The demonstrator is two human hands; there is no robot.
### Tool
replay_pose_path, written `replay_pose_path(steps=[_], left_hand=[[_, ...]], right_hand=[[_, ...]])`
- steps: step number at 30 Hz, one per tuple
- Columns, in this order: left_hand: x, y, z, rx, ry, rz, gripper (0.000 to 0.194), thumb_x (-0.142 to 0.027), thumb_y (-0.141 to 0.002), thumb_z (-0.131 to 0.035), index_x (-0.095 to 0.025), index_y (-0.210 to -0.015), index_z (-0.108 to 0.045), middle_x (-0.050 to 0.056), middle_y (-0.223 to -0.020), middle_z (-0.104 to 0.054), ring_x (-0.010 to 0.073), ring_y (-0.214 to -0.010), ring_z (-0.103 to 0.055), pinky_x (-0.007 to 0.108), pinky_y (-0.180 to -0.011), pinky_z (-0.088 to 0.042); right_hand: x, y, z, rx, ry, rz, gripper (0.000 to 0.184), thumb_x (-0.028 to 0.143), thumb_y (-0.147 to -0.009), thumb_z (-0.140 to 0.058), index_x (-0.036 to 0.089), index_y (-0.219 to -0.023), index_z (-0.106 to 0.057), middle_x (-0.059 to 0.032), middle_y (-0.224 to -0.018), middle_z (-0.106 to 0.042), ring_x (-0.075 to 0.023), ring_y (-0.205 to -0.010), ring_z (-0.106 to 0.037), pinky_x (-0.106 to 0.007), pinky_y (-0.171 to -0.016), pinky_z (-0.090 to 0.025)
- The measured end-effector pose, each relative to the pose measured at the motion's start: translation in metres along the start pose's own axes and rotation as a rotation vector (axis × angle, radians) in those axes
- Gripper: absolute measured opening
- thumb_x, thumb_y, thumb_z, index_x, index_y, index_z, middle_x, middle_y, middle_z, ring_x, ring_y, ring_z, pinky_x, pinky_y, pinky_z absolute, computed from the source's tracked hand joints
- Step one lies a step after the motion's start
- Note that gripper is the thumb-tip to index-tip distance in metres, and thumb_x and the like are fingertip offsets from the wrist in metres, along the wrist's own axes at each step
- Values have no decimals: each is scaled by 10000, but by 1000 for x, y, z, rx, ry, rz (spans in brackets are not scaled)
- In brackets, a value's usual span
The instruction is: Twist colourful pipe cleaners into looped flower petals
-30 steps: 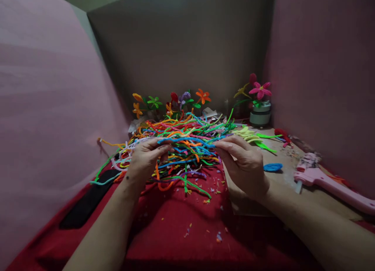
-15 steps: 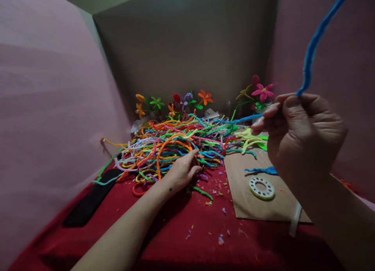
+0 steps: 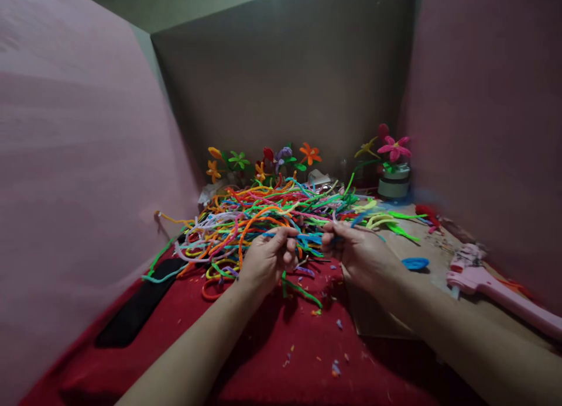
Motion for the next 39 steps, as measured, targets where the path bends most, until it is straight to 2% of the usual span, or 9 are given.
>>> replay_pose_path(steps=[4,7,10,13,19,23,28,34,39], left_hand=[[1,-7,22,-115,-5,58,309,-398,-734,-639,-92,-775,-620,-8,-522,-550,44,-365,-416,159,-350,-315],[-4,-10,30,-190,47,44,284,-370,-774,-604,-88,-745,-622,62,-646,-643,114,-536,-585,205,-471,-452],[-16,-12,26,-155,228,-22,241,-315,-851,-506,-112,-823,-633,79,-788,-677,168,-773,-640,286,-679,-518],[-26,-8,19,-103,411,-41,298,-280,-917,-367,-136,-927,-627,25,-639,-636,133,-720,-633,309,-754,-513],[-35,0,10,77,480,-43,315,-210,-937,-317,-91,-984,-606,-85,-354,-353,40,-309,-315,183,-456,-408],[-37,-1,16,54,412,-44,295,-225,-927,-359,-68,-957,-607,-87,-330,-324,37,-291,-233,183,-375,-294],[-37,-3,23,6,342,-17,264,-208,-918,-386,-67,-972,-602,-91,-324,-302,40,-301,-202,187,-371,-254],[-40,-3,27,-29,281,-32,267,-242,-906,-421,-69,-1007,-598,-98,-330,-297,34,-307,-171,186,-377,-269],[-48,0,28,-57,249,-52,247,-195,-896,-426,-68,-1023,-596,-97,-334,-289,34,-298,-198,178,-370,-276]], right_hand=[[31,-8,3,-37,-64,154,181,249,-854,-493,122,-785,-602,-10,-549,-583,-100,-533,-552,-224,-564,-462],[44,-14,7,-33,-212,155,246,245,-910,-391,135,-770,-561,12,-529,-531,-80,-474,-501,-227,-557,-465],[46,-18,12,2,-325,120,301,281,-936,-309,150,-765,-519,46,-469,-432,-74,-405,-428,-221,-513,-454],[42,-20,16,25,-392,73,335,320,-943,-269,160,-738,-481,67,-439,-370,-64,-356,-352,-225,-495,-447],[35,-16,14,50,-203,25,431,350,-949,-223,119,-774,-542,85,-359,-279,-60,-309,-225,-212,-401,-353],[34,-12,7,129,-47,13,471,444,-918,-292,113,-755,-586,97,-337,-222,-58,-312,-142,-212,-370,-300],[28,-11,6,219,50,-64,621,506,-904,-251,97,-618,-621,85,-302,-197,-58,-297,-157,-267,-417,-388],[33,-14,14,85,69,42,541,494,-882,-360,101,-631,-634,71,-293,-284,-63,-282,-279,-302,-545,-472],[35,-12,13,31,121,119,518,502,-851,-426,101,-589,-624,50,-269,-297,-89,-293,-365,-265,-471,-439]])
Point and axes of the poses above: each hand's wrist, its own y-axis away from the middle knuckle, its own z-axis out of the back of the hand, x = y × z, the point moved 6 cm from there along -y, towards the middle knuckle
